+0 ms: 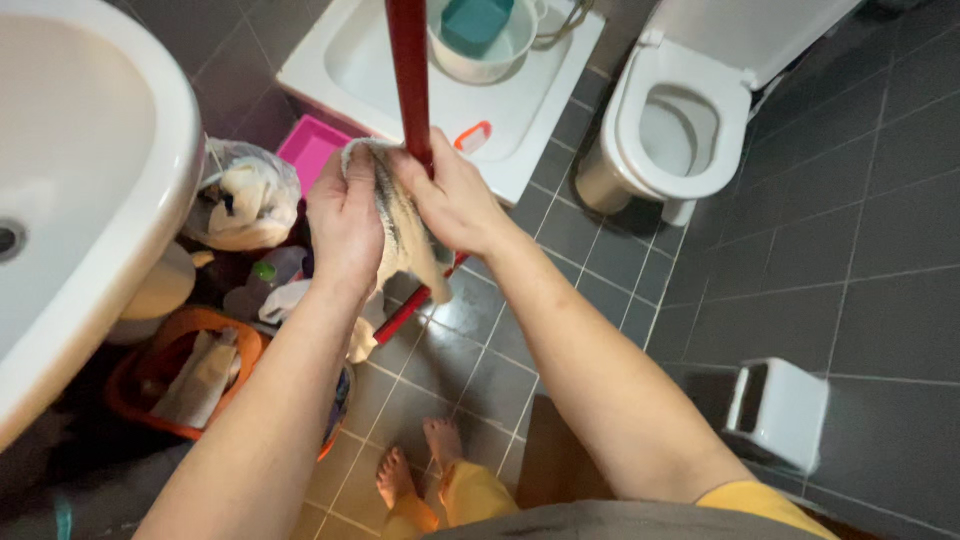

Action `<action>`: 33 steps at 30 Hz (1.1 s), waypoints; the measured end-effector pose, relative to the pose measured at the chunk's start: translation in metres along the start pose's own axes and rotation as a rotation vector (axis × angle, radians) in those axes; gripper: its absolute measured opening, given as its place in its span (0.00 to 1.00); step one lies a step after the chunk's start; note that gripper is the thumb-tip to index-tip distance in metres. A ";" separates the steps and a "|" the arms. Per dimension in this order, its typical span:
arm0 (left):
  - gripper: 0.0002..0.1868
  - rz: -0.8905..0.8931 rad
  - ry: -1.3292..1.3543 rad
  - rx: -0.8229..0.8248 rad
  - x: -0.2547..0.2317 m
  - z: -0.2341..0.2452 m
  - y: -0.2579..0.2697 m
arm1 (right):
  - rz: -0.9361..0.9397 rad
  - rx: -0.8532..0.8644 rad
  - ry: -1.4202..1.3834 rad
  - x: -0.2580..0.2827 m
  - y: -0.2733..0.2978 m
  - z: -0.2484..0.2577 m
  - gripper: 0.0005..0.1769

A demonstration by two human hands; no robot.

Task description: The person mops the tiled floor of a bedroom and then a bathroom using a red-handled mop. They spray liquid from a bottle onto the mop head and continue mopping around furniture and fixtures. The person also wipes the mop handle with a cloth.

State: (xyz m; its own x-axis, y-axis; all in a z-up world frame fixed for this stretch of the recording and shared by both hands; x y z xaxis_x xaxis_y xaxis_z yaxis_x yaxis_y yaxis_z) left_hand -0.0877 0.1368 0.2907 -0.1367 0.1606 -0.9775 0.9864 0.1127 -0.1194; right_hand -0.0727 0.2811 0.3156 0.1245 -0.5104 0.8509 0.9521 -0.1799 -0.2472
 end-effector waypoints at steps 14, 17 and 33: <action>0.18 -0.144 0.251 0.101 -0.096 -0.017 -0.029 | -0.128 -0.089 0.124 -0.040 -0.004 -0.004 0.34; 0.20 -0.140 0.222 0.113 -0.103 -0.015 -0.035 | -0.165 -0.116 0.198 -0.037 -0.012 -0.002 0.24; 0.32 -0.333 0.097 0.457 -0.171 -0.060 -0.050 | 0.379 -0.394 -0.511 0.109 -0.080 0.099 0.25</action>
Point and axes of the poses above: each hand's wrist, its own y-axis away from the middle knuckle, its own z-axis out of the back of the hand, x = y × z, the point moved 2 cm from there along -y, towards the middle knuckle, and after that the axes turned 10 degrees about -x, right-handed, at the moved point
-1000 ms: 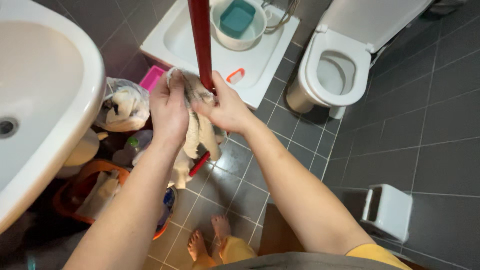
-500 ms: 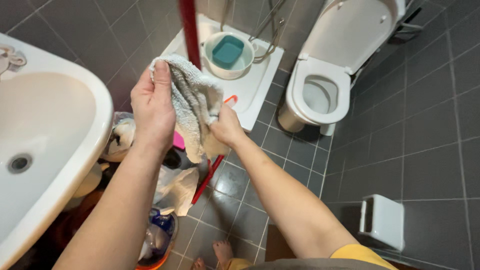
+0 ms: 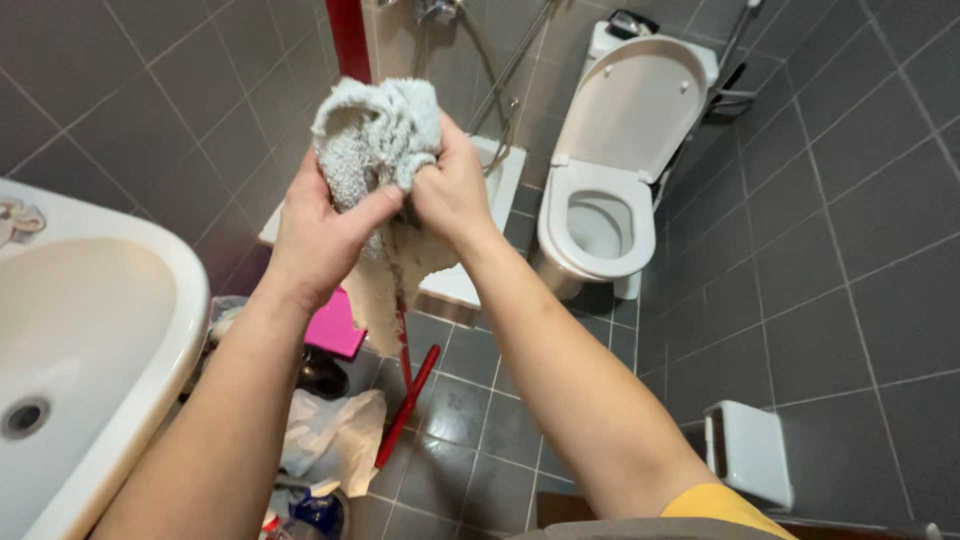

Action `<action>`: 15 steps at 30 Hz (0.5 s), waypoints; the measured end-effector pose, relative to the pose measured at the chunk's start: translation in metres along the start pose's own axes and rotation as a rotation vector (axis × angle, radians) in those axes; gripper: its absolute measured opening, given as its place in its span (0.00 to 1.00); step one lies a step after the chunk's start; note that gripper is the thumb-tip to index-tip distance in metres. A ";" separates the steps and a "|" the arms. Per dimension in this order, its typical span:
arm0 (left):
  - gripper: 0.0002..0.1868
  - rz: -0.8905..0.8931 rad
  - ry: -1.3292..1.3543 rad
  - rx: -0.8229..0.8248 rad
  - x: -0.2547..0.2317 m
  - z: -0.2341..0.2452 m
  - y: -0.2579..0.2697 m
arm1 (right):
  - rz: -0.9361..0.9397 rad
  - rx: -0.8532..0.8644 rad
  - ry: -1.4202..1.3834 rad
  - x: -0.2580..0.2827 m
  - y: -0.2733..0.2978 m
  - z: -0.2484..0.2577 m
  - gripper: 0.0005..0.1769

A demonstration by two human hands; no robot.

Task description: The person mops the tiled floor of a bedroom and then a bathroom using a red-handled mop. They spray liquid from a bottle onto the mop head and continue mopping around furniture and fixtures. The person also wipes the mop handle with a cloth.

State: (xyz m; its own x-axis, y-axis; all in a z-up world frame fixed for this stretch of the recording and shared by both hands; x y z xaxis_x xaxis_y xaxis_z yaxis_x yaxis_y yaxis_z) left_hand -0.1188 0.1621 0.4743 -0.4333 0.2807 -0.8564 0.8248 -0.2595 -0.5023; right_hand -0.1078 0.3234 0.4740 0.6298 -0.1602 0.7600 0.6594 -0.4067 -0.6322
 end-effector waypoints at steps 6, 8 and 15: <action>0.48 -0.391 -0.552 -0.027 -0.026 -0.024 -0.013 | 0.078 -0.017 0.075 0.047 -0.032 0.011 0.19; 0.46 -0.419 -0.559 -0.086 -0.028 -0.032 -0.018 | 0.063 0.032 0.056 0.059 -0.033 0.013 0.21; 0.26 -0.486 -0.429 -0.165 -0.039 -0.046 -0.038 | 0.031 0.066 -0.042 0.058 -0.017 0.042 0.29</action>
Point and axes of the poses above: each hand's wrist, its own y-axis away from the middle knuckle, its own z-axis out of the back of the hand, x = y × z, the point moved 2 cm from there along -y, towards the middle knuckle, and after that the axes turned 10 degrees about -x, right-handed, at the moved point
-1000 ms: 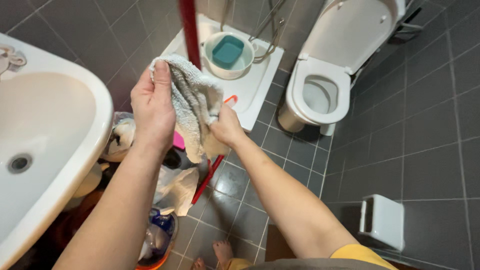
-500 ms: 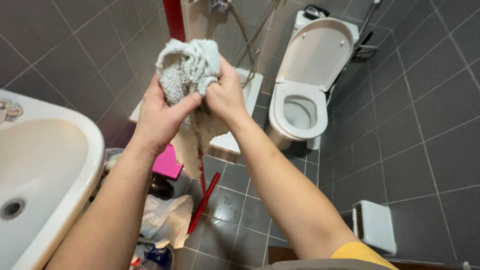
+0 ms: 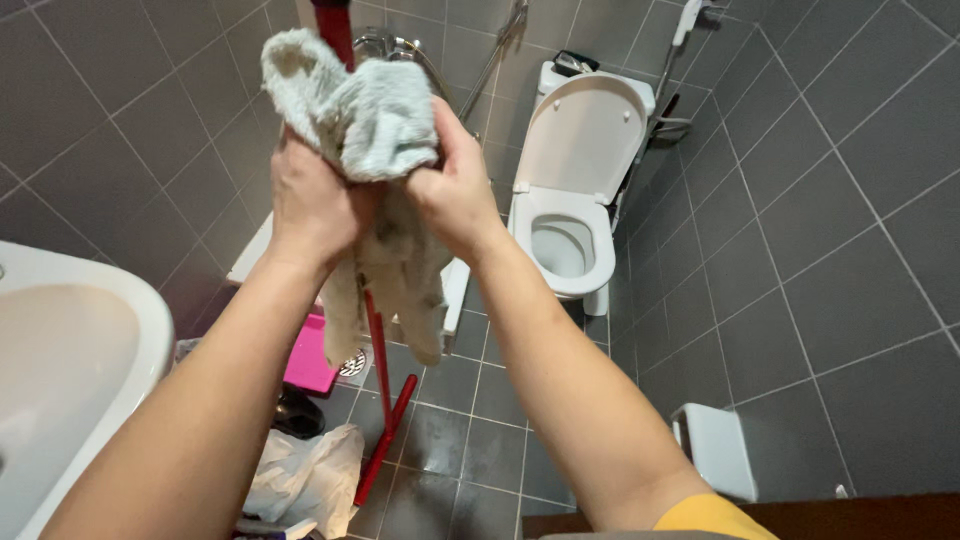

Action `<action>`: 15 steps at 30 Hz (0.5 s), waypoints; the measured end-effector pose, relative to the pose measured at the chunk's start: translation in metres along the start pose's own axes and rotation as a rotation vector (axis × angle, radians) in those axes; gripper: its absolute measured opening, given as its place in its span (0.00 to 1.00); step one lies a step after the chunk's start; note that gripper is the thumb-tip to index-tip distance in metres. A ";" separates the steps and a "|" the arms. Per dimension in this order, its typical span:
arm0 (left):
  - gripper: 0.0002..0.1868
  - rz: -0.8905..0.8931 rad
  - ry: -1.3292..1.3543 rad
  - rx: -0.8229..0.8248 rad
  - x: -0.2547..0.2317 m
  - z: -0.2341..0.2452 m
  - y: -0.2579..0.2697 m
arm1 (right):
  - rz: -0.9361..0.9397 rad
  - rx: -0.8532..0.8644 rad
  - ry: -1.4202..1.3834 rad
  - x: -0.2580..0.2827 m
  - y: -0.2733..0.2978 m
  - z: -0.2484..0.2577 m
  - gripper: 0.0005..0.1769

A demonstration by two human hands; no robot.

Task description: The person mops the tiled floor of a bedroom and then a bathroom using a red-handled mop. They spray liquid from a bottle onto the mop head and continue mopping around furniture and fixtures. The person also wipes the mop handle with a cloth.

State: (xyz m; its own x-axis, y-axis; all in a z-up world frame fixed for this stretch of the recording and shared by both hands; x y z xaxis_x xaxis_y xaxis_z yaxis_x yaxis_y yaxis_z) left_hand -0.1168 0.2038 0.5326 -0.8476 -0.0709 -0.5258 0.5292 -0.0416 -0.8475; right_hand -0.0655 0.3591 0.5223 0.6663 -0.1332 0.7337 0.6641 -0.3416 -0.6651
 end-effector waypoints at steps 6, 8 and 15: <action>0.22 -0.187 0.153 -0.043 -0.021 -0.015 -0.031 | -0.307 0.125 0.350 -0.064 0.062 0.018 0.53; 0.20 -0.167 0.200 -0.031 -0.031 -0.021 -0.044 | -0.411 0.075 0.485 -0.088 0.083 0.017 0.51; 0.18 -0.104 0.246 -0.036 -0.064 -0.036 -0.071 | -0.602 -0.102 0.173 -0.142 0.126 0.026 0.43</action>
Point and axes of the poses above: each hand's wrist, its own y-axis away from the middle knuckle, its own z-axis out of the back of the hand, x = y × z, the point moved 2 cm from there along -y, towards the middle knuckle, and after that the axes turned 10 degrees about -x, right-handed, at the moved point
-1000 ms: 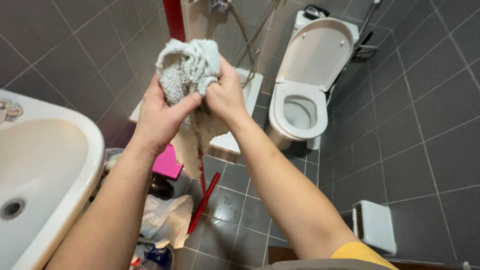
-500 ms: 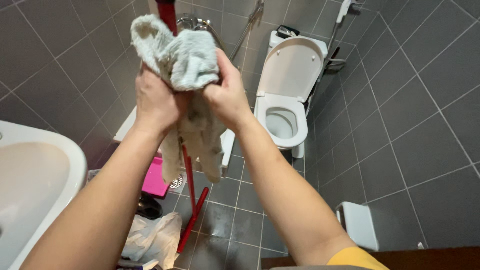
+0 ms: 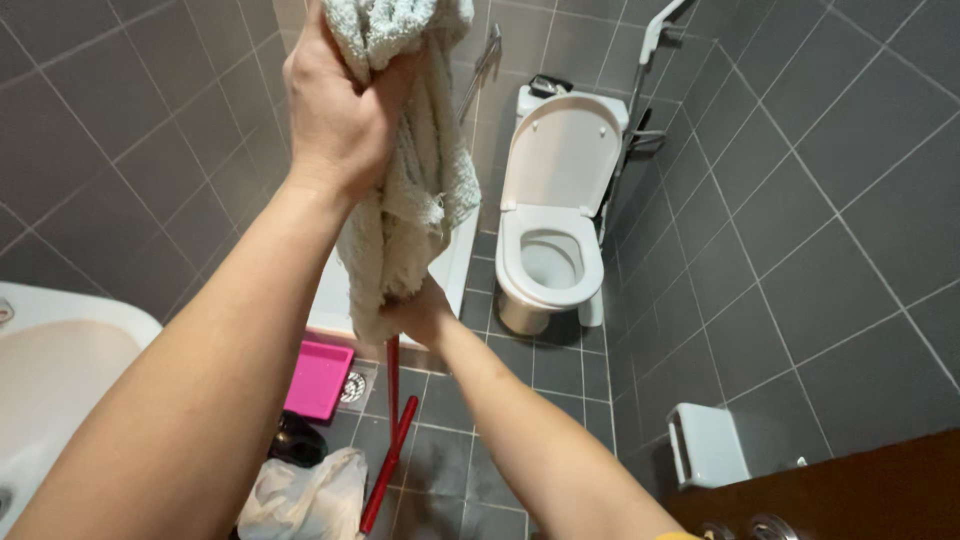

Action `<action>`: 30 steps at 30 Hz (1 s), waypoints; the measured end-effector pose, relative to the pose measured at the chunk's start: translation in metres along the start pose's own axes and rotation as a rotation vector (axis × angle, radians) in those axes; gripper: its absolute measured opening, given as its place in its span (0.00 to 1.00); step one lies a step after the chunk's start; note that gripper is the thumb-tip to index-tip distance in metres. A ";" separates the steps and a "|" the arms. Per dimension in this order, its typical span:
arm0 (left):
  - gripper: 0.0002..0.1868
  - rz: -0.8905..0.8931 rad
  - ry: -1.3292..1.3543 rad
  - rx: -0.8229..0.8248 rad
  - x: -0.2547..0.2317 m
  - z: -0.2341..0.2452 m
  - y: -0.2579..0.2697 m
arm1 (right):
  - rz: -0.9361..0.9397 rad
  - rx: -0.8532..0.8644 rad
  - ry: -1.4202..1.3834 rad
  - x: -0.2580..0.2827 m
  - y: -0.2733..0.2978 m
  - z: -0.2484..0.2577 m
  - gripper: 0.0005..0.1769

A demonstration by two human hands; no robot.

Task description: The person mops the tiled floor of a bedroom and then a bathroom using a red-handled mop. They spray liquid from a bottle onto the mop head and continue mopping around furniture and fixtures. The person also wipes the mop handle with a cloth.

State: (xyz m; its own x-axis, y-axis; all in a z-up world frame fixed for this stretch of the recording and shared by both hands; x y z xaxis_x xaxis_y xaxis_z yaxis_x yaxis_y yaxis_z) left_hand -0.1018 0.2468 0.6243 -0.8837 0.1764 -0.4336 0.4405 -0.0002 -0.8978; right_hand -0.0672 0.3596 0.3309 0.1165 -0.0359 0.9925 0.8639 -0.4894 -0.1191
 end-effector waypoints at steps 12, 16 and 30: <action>0.22 0.035 0.040 0.117 -0.031 -0.012 -0.023 | 0.094 0.039 -0.469 0.067 -0.079 0.039 0.35; 0.21 -0.007 0.002 0.191 -0.041 -0.012 -0.031 | 0.244 0.058 -0.650 0.152 -0.082 0.049 0.35; 0.19 -0.116 0.194 -0.232 -0.021 -0.005 -0.088 | 0.442 0.073 -0.390 0.226 -0.092 0.044 0.36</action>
State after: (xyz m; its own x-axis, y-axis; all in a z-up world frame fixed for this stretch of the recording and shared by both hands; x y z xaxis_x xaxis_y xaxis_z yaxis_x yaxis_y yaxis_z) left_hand -0.1210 0.2476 0.7127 -0.8929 0.3469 -0.2869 0.3831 0.2509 -0.8890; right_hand -0.0985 0.4346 0.5648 0.6327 0.1070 0.7670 0.7222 -0.4388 -0.5346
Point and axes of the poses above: each hand's wrist, its own y-axis away from the middle knuckle, its own z-axis out of the back of the hand, x = y × z, the point moved 2 cm from there along -y, towards the middle knuckle, and after that the axes turned 10 degrees about -x, right-handed, at the moved point
